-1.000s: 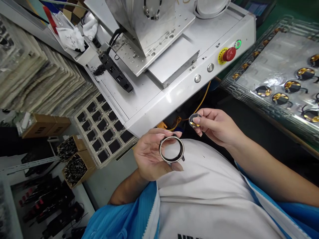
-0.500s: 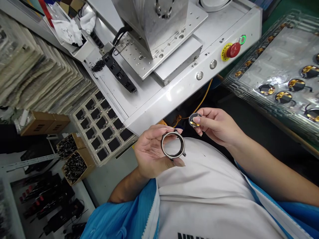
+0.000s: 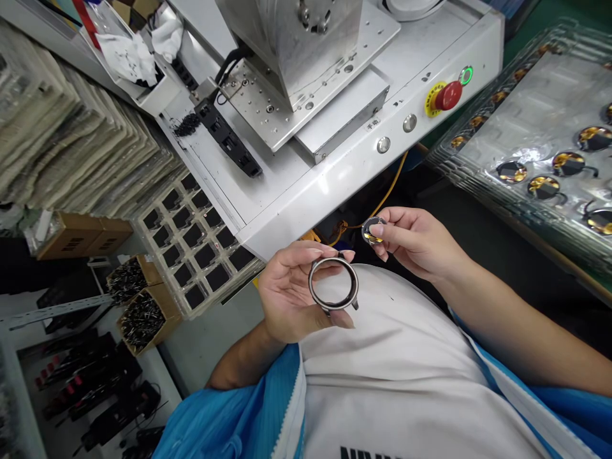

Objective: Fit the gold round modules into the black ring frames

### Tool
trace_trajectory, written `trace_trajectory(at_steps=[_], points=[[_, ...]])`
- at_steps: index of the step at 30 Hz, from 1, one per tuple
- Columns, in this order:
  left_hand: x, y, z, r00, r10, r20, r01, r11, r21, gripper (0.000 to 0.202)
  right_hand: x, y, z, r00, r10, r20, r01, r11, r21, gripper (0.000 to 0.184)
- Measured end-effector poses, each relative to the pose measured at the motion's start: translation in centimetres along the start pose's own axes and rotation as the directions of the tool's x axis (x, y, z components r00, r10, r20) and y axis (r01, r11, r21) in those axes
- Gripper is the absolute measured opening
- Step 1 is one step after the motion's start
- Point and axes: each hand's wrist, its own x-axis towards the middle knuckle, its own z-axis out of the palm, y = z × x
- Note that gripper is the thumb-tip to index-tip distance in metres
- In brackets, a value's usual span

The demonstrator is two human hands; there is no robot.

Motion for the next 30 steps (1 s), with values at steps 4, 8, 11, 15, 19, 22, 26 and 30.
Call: trace_trajectory(at_steps=[4, 8, 11, 15, 19, 22, 26, 30], points=[[-0.06, -0.05, 0.01, 1.000, 0.011, 0.017, -0.011, 1.000, -0.022, 0.064, 0.08, 0.03, 0.02, 1.000, 0.003, -0.002, -0.002, 1.000, 0.010, 0.044], [-0.11, -0.08, 0.11, 0.999, 0.030, 0.025, -0.029, 0.999, -0.027, 0.069, 0.01, 0.02, -0.01, 1.000, 0.000, 0.002, 0.000, 1.000, 0.014, 0.043], [-0.13, 0.00, 0.22, 0.999, 0.035, 0.041, -0.034, 0.999, -0.025, 0.077, -0.02, 0.00, -0.04, 1.000, 0.000, 0.004, 0.000, 1.000, 0.016, 0.042], [-0.14, 0.12, 0.30, 0.996, 0.047, 0.081, -0.042, 0.997, -0.062, 0.079, -0.02, -0.12, 0.02, 1.000, -0.001, 0.003, 0.000, 1.000, 0.015, 0.042], [-0.18, 0.04, 0.31, 0.992, 0.068, 0.110, -0.061, 0.996, -0.060, 0.081, -0.05, -0.19, 0.13, 1.000, -0.004, 0.004, 0.003, 1.000, 0.011, 0.043], [-0.25, -0.11, 0.32, 0.989, 0.085, 0.117, -0.080, 0.996, -0.041, 0.081, -0.06, -0.15, 0.14, 1.000, -0.003, 0.006, 0.003, 1.000, 0.008, 0.044], [-0.26, -0.25, 0.33, 0.986, 0.112, 0.120, -0.109, 0.993, -0.035, 0.082, -0.05, -0.13, 0.14, 1.000, 0.000, 0.006, 0.000, 1.000, 0.004, 0.044], [-0.15, -0.24, 0.33, 0.984, 0.125, 0.130, -0.123, 0.992, -0.028, 0.082, -0.06, -0.14, 0.11, 1.000, 0.002, 0.003, -0.002, 1.000, 0.002, 0.044]])
